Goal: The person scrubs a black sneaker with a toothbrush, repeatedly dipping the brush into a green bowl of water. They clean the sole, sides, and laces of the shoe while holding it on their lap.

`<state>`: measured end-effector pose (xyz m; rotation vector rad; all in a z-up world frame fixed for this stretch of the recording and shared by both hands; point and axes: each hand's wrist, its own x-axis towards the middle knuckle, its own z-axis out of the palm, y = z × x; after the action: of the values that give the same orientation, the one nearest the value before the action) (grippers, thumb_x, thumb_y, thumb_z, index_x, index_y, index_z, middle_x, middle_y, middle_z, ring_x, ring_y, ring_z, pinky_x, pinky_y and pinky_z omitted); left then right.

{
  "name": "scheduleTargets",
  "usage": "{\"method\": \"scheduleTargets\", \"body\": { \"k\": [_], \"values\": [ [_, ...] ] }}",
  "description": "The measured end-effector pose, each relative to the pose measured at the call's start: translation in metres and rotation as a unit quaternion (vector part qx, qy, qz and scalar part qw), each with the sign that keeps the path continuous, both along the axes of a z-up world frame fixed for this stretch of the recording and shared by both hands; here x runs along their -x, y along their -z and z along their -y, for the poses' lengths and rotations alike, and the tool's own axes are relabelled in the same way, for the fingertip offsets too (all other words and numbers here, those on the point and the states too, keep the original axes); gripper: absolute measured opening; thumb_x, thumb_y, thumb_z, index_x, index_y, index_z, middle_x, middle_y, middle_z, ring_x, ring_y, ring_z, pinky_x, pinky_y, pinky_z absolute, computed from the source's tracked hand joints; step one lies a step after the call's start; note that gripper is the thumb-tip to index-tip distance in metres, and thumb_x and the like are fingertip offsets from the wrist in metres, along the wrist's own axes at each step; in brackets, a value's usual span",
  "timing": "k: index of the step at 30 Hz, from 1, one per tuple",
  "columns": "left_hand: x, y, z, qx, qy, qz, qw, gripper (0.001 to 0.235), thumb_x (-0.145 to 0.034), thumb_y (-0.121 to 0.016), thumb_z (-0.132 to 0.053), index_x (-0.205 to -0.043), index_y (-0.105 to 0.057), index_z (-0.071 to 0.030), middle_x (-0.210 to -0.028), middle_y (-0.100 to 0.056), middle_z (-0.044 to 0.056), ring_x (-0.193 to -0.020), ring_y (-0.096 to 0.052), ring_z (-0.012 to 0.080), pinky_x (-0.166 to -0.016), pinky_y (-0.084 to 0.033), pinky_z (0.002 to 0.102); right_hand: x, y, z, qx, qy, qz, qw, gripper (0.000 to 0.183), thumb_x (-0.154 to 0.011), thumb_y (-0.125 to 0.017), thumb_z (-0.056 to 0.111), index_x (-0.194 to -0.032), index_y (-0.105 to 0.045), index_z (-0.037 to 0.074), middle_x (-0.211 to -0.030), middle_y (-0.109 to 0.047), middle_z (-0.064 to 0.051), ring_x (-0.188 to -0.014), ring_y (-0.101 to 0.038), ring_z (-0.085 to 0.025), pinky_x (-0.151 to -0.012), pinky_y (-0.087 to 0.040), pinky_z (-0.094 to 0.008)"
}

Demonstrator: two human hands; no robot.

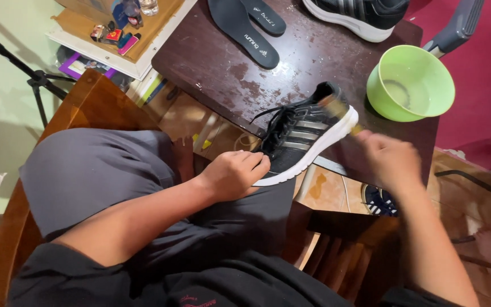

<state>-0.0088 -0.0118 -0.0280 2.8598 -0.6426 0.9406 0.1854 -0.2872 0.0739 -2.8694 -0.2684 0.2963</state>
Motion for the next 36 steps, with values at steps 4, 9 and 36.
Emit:
{"method": "scheduleTargets", "body": {
  "k": [4, 9, 36],
  "values": [
    [-0.002, 0.019, 0.002, 0.007, -0.018, 0.013, 1.000, 0.039, -0.092, -0.062, -0.033, -0.121, -0.062, -0.007, -0.104, -0.066, 0.011, -0.091, -0.072, 0.0252, -0.082, -0.061, 0.037, 0.022, -0.015, -0.010, 0.011, -0.112, -0.032, 0.993, 0.049, -0.097, -0.049, 0.059, -0.094, -0.081, 0.023, -0.095, -0.076, -0.027, -0.107, -0.065, -0.055, -0.092, -0.053, -0.061],
    [0.000, 0.001, 0.001, -0.011, -0.007, -0.011, 1.000, 0.064, -0.066, -0.086, -0.043, -0.111, -0.062, -0.006, -0.092, -0.063, 0.004, -0.073, -0.064, 0.0210, -0.061, -0.050, 0.031, -0.006, -0.003, 0.012, 0.008, -0.065, 0.002, 0.998, 0.062, -0.106, -0.047, 0.062, -0.073, -0.069, 0.015, -0.064, -0.061, -0.012, -0.074, -0.060, -0.031, -0.069, -0.039, -0.043],
    [-0.007, 0.030, -0.003, -0.001, -0.069, -0.070, 0.995, 0.070, -0.078, -0.075, -0.055, -0.127, -0.056, -0.009, -0.103, -0.064, 0.007, -0.087, -0.072, 0.0270, -0.092, -0.056, 0.044, 0.015, -0.006, -0.003, -0.036, -0.087, -0.030, 0.995, 0.036, -0.098, -0.055, 0.043, -0.107, -0.081, 0.019, -0.105, -0.074, -0.025, -0.112, -0.062, -0.052, -0.092, -0.050, -0.063]
  ]
}}
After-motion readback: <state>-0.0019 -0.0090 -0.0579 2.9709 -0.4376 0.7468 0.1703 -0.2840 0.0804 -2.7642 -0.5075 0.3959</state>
